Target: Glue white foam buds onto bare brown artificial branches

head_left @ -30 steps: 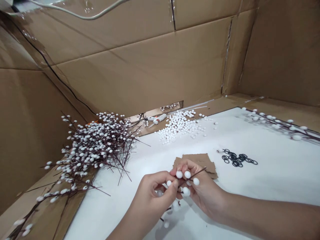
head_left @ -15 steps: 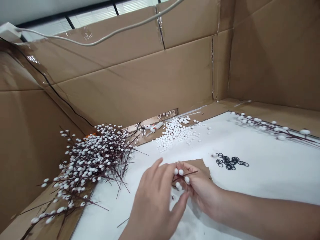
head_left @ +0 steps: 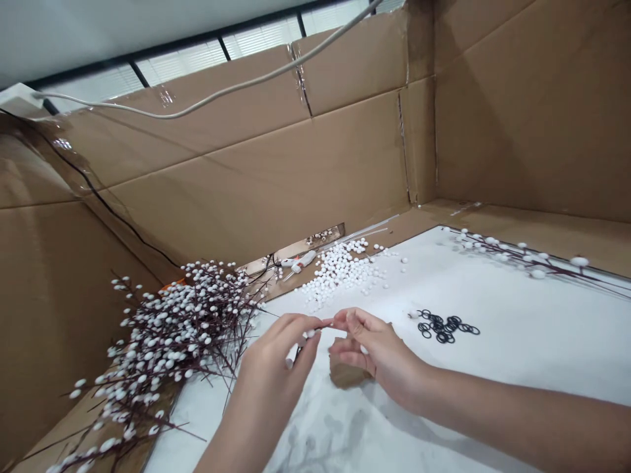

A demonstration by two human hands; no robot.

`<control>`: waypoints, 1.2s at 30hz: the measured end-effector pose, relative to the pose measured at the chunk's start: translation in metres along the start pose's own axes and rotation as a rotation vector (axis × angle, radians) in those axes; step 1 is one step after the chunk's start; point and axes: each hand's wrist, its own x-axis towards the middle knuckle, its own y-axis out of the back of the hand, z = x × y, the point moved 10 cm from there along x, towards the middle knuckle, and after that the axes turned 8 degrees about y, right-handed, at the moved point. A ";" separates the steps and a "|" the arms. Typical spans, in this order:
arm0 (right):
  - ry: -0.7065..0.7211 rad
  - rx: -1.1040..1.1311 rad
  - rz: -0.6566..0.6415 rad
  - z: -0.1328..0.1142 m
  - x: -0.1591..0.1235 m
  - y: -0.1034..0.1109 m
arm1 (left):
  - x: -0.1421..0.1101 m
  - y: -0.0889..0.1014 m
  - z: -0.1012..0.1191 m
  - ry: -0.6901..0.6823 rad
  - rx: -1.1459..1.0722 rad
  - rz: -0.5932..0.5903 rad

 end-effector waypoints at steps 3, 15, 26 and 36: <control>-0.058 0.229 -0.028 -0.010 0.008 -0.001 | 0.009 0.011 -0.016 0.216 -0.329 -0.086; -0.261 0.818 -0.679 -0.050 -0.003 -0.036 | -0.012 -0.072 -0.021 0.537 -1.098 -0.600; -0.618 0.872 -1.807 -0.059 -0.094 -0.048 | 0.005 -0.085 -0.086 0.572 -0.579 -0.357; -0.268 0.374 -0.497 -0.033 0.007 -0.022 | 0.015 -0.051 -0.115 0.502 -0.238 0.058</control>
